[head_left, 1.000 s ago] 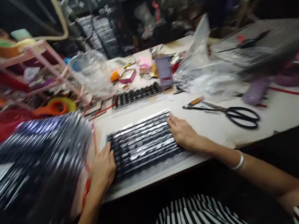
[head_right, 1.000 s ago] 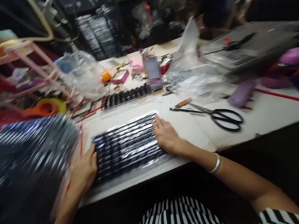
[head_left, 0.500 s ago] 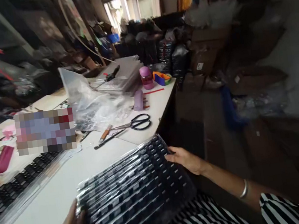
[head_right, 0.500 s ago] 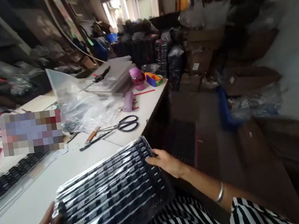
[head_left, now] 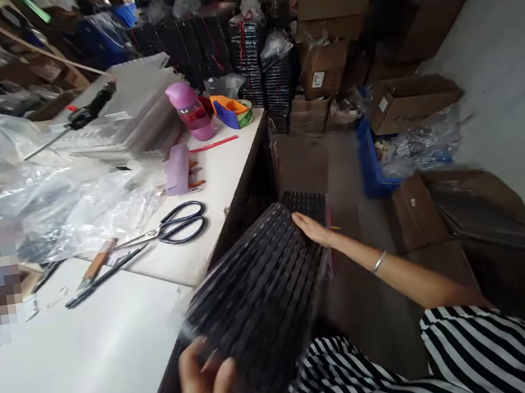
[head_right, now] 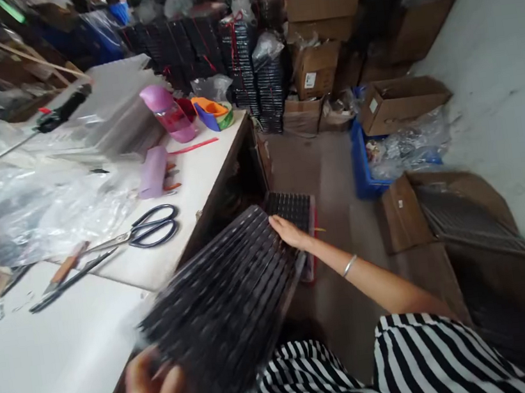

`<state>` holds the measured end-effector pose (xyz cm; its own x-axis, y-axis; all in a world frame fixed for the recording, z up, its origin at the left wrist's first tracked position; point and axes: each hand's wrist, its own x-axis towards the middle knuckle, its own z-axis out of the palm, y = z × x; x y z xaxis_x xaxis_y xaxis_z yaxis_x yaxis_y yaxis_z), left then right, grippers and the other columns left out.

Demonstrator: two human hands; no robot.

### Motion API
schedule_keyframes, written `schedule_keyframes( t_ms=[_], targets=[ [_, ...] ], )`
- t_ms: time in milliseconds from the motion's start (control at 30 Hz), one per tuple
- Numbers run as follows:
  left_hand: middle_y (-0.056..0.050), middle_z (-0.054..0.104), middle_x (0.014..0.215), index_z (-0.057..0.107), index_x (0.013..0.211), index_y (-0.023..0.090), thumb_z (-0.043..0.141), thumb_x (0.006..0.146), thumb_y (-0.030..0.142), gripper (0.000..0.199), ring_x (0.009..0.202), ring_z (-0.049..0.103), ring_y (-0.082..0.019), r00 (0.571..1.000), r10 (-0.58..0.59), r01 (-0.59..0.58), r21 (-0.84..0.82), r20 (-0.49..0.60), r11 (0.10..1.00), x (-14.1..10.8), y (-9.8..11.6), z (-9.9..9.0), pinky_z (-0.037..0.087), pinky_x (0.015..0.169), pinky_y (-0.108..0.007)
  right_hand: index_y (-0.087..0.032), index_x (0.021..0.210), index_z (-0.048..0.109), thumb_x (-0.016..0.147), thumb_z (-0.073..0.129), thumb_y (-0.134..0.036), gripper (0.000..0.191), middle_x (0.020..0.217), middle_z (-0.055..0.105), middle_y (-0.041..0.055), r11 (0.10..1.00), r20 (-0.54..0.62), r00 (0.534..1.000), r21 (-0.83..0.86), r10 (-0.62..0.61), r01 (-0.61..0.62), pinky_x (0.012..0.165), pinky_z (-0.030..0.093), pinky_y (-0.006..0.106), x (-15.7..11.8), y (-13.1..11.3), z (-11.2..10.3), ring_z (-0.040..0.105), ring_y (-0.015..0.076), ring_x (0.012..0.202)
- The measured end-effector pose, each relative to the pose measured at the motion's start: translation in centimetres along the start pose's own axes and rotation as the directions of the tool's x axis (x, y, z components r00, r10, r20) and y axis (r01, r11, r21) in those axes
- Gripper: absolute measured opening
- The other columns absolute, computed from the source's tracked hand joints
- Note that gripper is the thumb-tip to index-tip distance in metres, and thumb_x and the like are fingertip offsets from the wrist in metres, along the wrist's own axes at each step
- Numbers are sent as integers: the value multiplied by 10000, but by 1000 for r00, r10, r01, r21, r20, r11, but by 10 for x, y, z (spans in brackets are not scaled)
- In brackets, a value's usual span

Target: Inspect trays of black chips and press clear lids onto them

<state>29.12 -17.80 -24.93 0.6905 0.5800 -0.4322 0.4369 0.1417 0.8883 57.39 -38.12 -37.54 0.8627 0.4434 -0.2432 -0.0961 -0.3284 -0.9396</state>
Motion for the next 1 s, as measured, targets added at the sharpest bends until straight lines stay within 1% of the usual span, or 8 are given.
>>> schedule_keyframes(
  t_ms=[67, 133, 200, 300, 400, 567, 733, 1000],
  targets=[
    [9, 656, 832, 437, 1127, 300, 716, 661, 554, 599, 653, 655, -191, 990, -65, 77, -92, 124, 993, 22, -20, 51, 553, 585, -311, -178, 1179, 558, 915, 536, -361, 322, 1221, 565, 90, 986, -53, 998, -162, 28, -36, 883, 487, 444, 27, 14, -37, 578, 219, 1045],
    [33, 605, 790, 369, 1156, 301, 651, 714, 586, 597, 566, 630, -152, 947, -211, 258, -181, 242, 949, 47, -45, 95, 551, 568, -310, -184, 1182, 559, 913, 544, -342, 312, 1218, 566, 88, 944, -79, 995, -320, 59, -81, 863, 502, 428, 53, 24, -69, 586, 211, 1024],
    [27, 581, 802, 326, 1171, 278, 637, 718, 601, 637, 521, 614, -146, 924, -271, 333, -219, 271, 917, 70, -72, 133, 558, 563, -344, -184, 1178, 560, 914, 543, -340, 307, 1208, 571, 86, 877, -85, 993, -466, 85, -115, 851, 510, 419, 78, 30, -92, 592, 206, 1010],
    [25, 561, 773, 293, 1206, 246, 559, 785, 603, 613, 499, 599, -139, 898, -338, 414, -279, 284, 866, 93, -106, 176, 566, 610, -396, -180, 1180, 558, 912, 547, -340, 312, 1198, 575, 86, 752, -74, 992, -647, 100, -124, 840, 514, 416, 113, 36, -103, 596, 205, 999],
    [-4, 582, 813, 345, 1245, 210, 461, 877, 540, 508, 574, 601, -129, 883, -389, 460, -322, 262, 827, 104, -124, 203, 558, 663, -389, -175, 1186, 554, 909, 552, -341, 322, 1199, 574, 87, 623, -70, 994, -776, 78, -104, 842, 513, 422, 138, 41, -97, 595, 209, 1004],
    [-93, 577, 1156, 534, 1188, 167, 550, 879, 371, 371, 947, 599, -204, 821, -506, 567, -282, 263, 774, 119, -128, 212, 526, 778, -409, -170, 1203, 543, 904, 560, -344, 347, 1221, 561, 91, 449, -106, 994, -889, 1, -95, 862, 502, 445, 150, 55, -84, 583, 225, 1038],
    [-99, 564, 1195, 535, 1193, 168, 566, 870, 354, 373, 1001, 586, -221, 773, -558, 630, -261, 303, 731, 139, -123, 195, 512, 823, -438, -170, 1203, 543, 904, 560, -344, 346, 1220, 562, 91, 339, -91, 996, -937, -2, -85, 862, 501, 445, 148, 60, -85, 583, 225, 1038],
    [-98, 559, 1206, 530, 1203, 177, 561, 873, 359, 378, 1008, 583, -221, 813, -545, 576, -420, 205, 701, 162, -113, 181, 509, 832, -441, -170, 1183, 553, 911, 550, -344, 324, 1178, 583, 85, 268, -97, 989, -955, 112, -124, 828, 519, 415, 147, 56, -88, 603, 204, 985]
  ],
)
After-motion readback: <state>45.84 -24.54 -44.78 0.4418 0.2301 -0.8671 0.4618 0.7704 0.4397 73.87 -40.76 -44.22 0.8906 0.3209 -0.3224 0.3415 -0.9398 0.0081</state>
